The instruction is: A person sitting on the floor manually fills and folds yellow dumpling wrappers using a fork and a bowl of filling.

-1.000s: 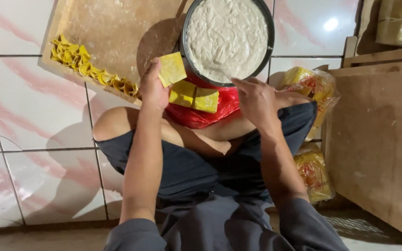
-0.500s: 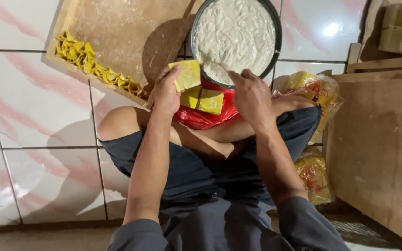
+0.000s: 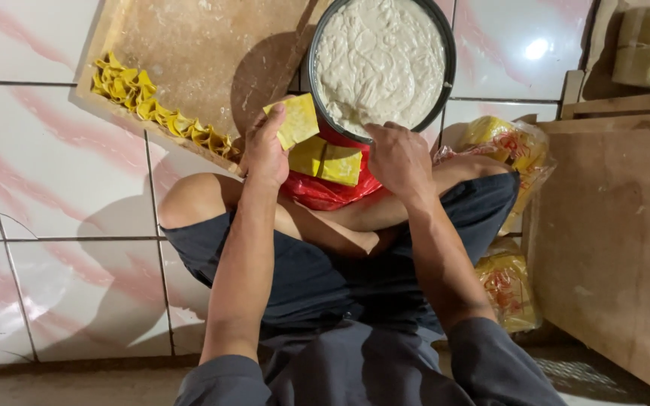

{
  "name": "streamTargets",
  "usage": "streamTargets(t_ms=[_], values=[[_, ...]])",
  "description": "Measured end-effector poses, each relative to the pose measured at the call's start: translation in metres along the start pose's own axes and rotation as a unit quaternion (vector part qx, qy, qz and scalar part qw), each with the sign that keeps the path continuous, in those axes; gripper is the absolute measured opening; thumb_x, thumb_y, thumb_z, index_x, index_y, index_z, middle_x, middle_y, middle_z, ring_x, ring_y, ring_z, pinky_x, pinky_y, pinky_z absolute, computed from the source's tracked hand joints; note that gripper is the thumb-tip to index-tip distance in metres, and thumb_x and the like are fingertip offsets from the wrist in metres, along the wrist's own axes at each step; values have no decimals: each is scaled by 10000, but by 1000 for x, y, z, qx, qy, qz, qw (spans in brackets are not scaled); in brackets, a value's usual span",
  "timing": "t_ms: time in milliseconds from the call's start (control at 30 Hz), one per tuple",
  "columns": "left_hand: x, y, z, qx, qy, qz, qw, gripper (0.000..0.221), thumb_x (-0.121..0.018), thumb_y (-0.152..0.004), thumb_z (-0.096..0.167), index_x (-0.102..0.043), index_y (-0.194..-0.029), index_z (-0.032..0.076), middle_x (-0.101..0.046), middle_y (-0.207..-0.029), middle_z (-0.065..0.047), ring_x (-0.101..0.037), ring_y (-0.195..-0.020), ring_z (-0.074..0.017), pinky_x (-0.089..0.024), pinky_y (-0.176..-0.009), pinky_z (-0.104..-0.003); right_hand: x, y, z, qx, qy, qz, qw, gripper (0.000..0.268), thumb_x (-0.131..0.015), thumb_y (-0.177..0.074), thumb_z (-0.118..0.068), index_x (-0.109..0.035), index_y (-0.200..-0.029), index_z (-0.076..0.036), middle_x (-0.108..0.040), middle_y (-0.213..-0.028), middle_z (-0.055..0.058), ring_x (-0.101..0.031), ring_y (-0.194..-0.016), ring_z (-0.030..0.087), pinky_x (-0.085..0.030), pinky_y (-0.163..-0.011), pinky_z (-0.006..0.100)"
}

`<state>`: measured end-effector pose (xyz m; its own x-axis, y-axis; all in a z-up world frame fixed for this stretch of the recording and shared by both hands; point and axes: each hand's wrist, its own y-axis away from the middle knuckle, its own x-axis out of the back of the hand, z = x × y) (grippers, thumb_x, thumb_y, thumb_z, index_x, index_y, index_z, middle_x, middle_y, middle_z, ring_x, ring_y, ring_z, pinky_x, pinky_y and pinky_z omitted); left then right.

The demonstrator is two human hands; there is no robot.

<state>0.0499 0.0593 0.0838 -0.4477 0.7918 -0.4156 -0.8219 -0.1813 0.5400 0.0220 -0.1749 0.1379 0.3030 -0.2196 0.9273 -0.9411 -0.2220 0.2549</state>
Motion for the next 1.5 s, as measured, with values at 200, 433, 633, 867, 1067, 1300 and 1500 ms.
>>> streamTargets(t_ms=[200, 433, 633, 867, 1067, 1300, 1500], values=[[-4, 6, 6, 14, 54, 29, 998, 336, -834, -853, 252, -777, -1091, 22, -778, -1058, -205, -761, -996, -327, -640, -868, -480, 18, -6, 4, -98, -265, -56, 958, 325, -562, -934, -191, -786, -1167, -224, -779, -987, 130, -738, -903, 404, -572, -776, 507], [-26, 13, 17, 52, 66, -13, 996, 377, -755, -917, 260, -743, -1198, 8, -732, -1180, -253, -722, -1085, -365, -590, -964, -524, -1, 16, 43, -68, -614, 7, 786, 309, -570, -947, 65, -696, -1228, 74, -625, -718, 161, -525, -464, 120, -421, -424, 264], [-55, 13, 4, 83, 125, -56, 987, 350, -731, -950, 252, -723, -1195, 1, -731, -1171, -256, -739, -1058, -386, -598, -961, -549, -6, 35, 36, 25, -553, 135, 822, 291, -626, -969, 109, -730, -1233, 44, -666, -801, 147, -610, -653, 126, -512, -579, 280], [-71, -1, -25, 97, 168, -38, 980, 420, -665, -1015, 235, -616, -1310, -59, -656, -1268, -327, -670, -1152, -478, -517, -1034, -632, -42, 20, 23, 108, -437, 272, 851, 360, -728, -949, 74, -759, -1275, -77, -684, -874, 158, -663, -721, 217, -499, -620, 321], [-87, -5, -30, 112, 224, 33, 967, 461, -625, -1035, 287, -584, -1370, -26, -596, -1372, -310, -604, -1240, -466, -483, -1074, -641, -29, 26, 28, 101, -394, 265, 874, 345, -725, -969, 31, -771, -1268, -134, -711, -876, 160, -683, -724, 277, -500, -622, 368], [-72, -5, -10, 100, 196, 25, 975, 443, -704, -969, 422, -647, -1268, 101, -696, -1224, -232, -700, -1106, -444, -565, -942, -648, -24, 49, 42, 54, -473, 228, 849, 344, -541, -978, 123, -673, -1295, 110, -698, -830, 174, -617, -621, 160, -511, -575, 323], [-59, 5, -8, 141, 121, -24, 982, 324, -745, -921, 346, -639, -1106, 103, -732, -1050, -199, -758, -934, -413, -651, -805, -599, -22, 38, 35, 7, -558, 260, 788, 161, -619, -1050, -20, -669, -1176, 68, -613, -784, 89, -551, -669, 88, -450, -591, 259]])
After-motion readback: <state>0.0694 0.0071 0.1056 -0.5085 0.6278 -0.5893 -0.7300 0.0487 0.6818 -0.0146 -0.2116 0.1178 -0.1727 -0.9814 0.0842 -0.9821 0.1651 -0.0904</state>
